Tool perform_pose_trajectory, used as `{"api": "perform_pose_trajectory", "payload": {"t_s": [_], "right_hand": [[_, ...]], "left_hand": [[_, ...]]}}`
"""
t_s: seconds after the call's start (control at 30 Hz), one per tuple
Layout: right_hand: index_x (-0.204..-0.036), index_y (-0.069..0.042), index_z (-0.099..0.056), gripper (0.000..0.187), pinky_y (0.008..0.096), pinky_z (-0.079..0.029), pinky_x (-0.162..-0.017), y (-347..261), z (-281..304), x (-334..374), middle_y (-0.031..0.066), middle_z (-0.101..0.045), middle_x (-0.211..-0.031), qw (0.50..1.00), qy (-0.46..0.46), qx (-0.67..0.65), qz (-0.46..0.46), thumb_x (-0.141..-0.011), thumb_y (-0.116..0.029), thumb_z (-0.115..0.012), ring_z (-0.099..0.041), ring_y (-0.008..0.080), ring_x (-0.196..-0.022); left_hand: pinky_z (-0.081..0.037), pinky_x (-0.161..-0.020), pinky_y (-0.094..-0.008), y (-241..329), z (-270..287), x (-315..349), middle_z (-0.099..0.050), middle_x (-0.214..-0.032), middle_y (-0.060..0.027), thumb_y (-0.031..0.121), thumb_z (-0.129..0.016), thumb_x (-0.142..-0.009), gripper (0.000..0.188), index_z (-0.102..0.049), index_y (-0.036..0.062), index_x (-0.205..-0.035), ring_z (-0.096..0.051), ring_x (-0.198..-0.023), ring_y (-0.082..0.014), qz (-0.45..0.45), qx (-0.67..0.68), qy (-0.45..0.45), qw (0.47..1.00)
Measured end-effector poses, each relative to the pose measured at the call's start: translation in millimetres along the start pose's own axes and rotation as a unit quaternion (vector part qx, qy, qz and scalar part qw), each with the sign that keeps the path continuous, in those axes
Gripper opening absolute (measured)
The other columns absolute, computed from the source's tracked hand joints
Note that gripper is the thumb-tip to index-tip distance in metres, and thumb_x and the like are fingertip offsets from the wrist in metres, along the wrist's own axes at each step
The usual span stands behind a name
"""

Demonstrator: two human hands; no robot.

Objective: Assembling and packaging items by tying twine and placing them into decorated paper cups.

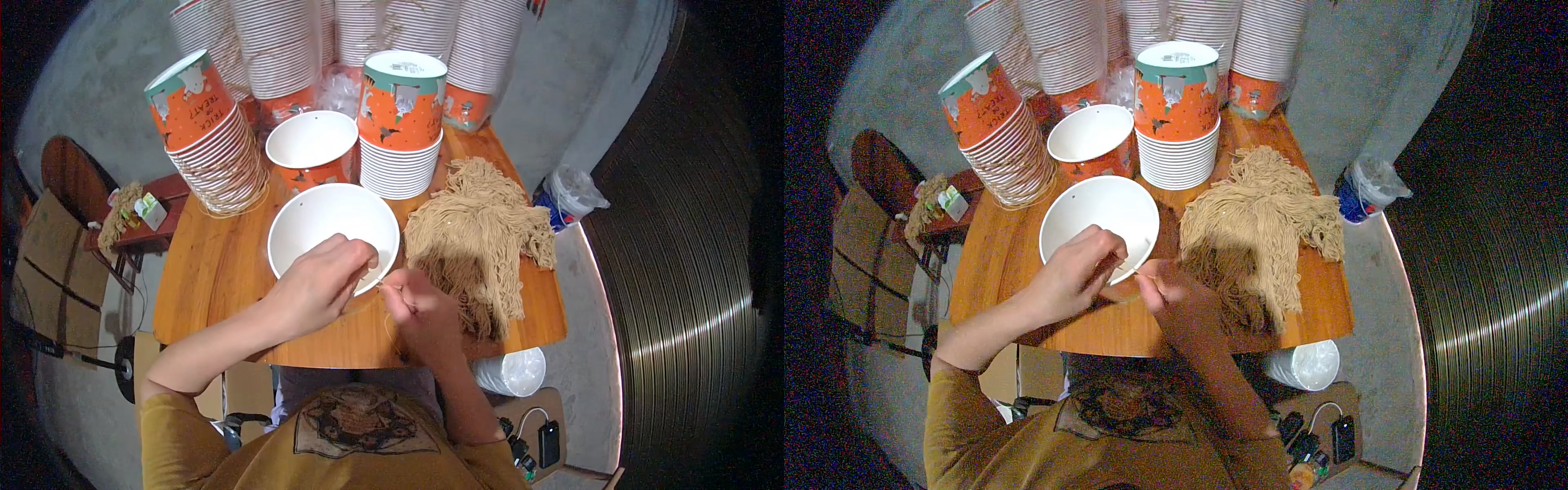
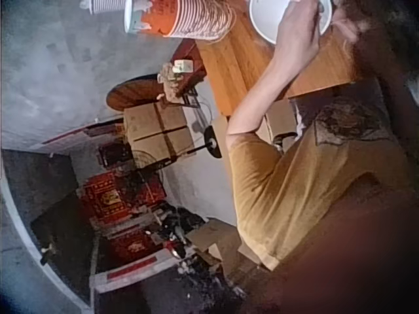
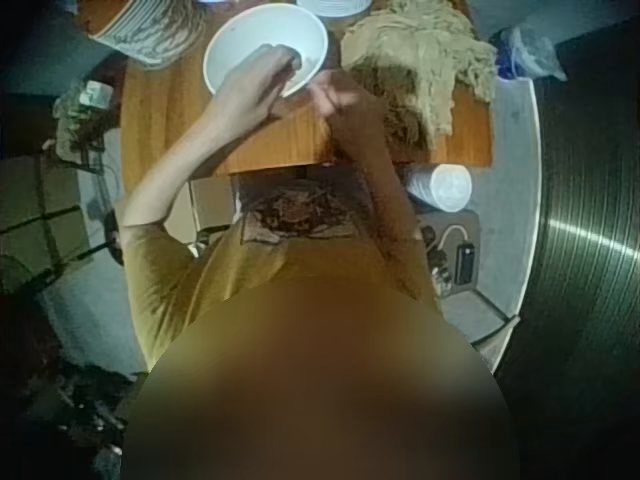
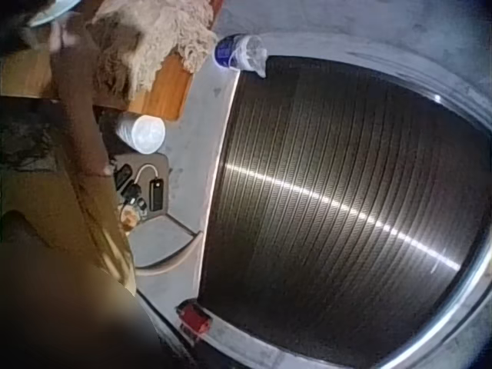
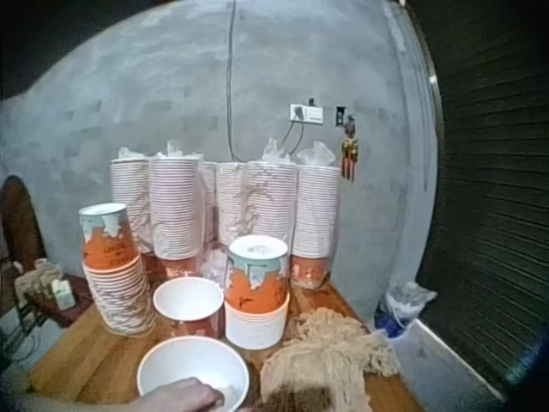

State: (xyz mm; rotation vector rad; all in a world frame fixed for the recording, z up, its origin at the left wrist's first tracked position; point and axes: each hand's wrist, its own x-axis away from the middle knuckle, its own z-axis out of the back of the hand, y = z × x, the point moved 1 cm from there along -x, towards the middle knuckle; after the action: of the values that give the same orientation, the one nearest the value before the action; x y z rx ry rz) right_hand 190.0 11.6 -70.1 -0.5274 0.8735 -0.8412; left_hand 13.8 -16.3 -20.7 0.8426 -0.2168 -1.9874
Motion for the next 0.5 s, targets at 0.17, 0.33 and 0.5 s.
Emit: {"api": "perform_pose_trajectory", "payload": {"t_s": [0.17, 0.33, 0.5], "right_hand": [[-0.093, -0.006, -0.061, 0.015, 0.0309, -0.049, -0.060, 6.2, 23.9, 2.3, 0.0098, -0.064, -0.076, 0.998, -0.035, 0.009, -0.056, -0.085, -0.018, -0.064, -0.064, 0.0178, -0.066], [-0.091, -0.004, -0.062, 0.011, 0.0309, -0.048, -0.061, 2.1, 45.2, -12.5, 0.0101, -0.062, -0.077, 0.999, -0.005, -0.030, 0.025, -0.088, -0.014, -0.060, -0.059, 0.0182, -0.065], [-0.088, -0.002, -0.062, 0.008, 0.0311, -0.047, -0.061, -5.7, 24.0, -59.4, 0.0111, -0.060, -0.077, 0.990, -0.040, -0.063, 0.117, -0.084, -0.010, -0.062, -0.059, 0.0221, -0.065]], "left_hand": [[-0.045, -0.064, -0.0414, 6.9, 5.5, 3.6, -0.051, -0.083, -0.0129, 0.005, -0.057, -0.085, 0.017, -0.046, 0.0034, -0.097, -0.055, -0.079, -0.0341, 0.038, -0.008, 0.021, 0.999], [-0.047, -0.067, -0.0395, 7.2, 8.2, 17.9, -0.051, -0.085, -0.0119, 0.015, -0.066, -0.081, 0.023, -0.053, 0.0028, -0.094, -0.056, -0.077, -0.0308, 0.025, -0.071, -0.052, 0.996], [-0.047, -0.071, -0.0383, 4.1, 14.8, 28.8, -0.053, -0.086, -0.0110, 0.015, -0.068, -0.077, 0.020, -0.059, 0.0028, -0.089, -0.056, -0.081, -0.0281, 0.005, -0.115, -0.035, 0.993]]}}
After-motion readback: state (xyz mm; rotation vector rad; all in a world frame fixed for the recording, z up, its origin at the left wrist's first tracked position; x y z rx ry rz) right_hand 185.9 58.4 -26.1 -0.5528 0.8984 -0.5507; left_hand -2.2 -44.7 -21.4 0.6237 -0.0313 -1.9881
